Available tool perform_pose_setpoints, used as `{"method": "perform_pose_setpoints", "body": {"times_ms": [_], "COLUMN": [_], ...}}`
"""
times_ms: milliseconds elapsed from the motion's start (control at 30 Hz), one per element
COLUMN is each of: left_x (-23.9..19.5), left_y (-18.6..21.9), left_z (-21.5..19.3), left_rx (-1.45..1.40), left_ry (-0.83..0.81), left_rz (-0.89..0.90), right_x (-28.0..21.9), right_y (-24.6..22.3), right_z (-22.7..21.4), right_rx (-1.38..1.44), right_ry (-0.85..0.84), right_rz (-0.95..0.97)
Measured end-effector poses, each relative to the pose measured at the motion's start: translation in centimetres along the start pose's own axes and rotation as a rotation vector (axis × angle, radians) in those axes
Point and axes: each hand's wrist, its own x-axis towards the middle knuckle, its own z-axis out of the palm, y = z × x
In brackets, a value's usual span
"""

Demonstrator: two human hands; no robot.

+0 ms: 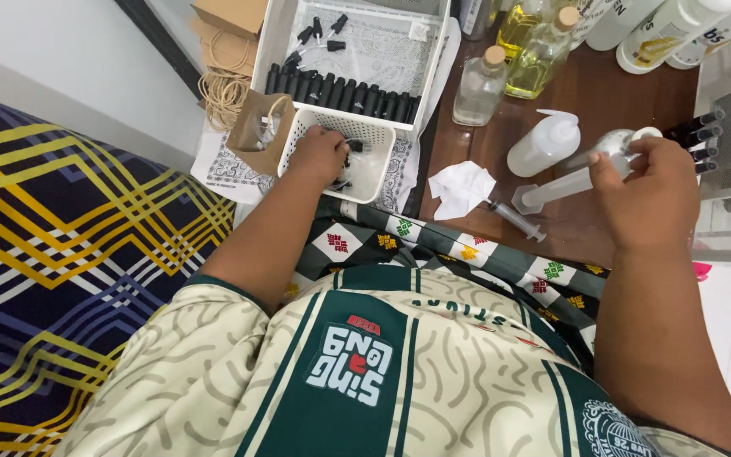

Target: Assembling perfume bottles by attaching sprayer caps and filling them with liquid using a syringe.

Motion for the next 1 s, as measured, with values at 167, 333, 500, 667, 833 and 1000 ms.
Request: {"method": "perform_pose_setpoints", "body": {"times_ms": [167,333,500,667,833,1000], "left_x": [3.2,1.0,-3.3,-7.2,-13.5,-20.6], "left_y": [-2.8,-1.7,0.6,4.4,9.1,13.4], "left_z": [2.0,0.3,-3.1,-5.1,-7.4,-6.2], "left_rx": [-0.145,-0.376,-0.54,-1.203,-1.526,-1.407], "left_ry": [0.016,-0.014,-0.023,-0.132,-0.551,-0.553], "left_rz": [0.11,-0.002,-0.081,-0.02,0.231,0.35], "right_x": [0.0,-0.3,-0.7,-1.6,-3.1,-6.0], "right_y": [0.0,2.0,0.7,-2.4,-7.3,-10.5], "right_z": [0.1,0.7,-0.7,-2.4,-1.0,1.7], "right_rx": [-0.011,-0.089,-0.047,0.2,0.603,1.253], "right_ry": [0.021,0.16,0.335,0.274,-0.148,-0.35], "right_rz": [0.013,-0.211,-0.334,-0.419,-0.135,-0.05]}}
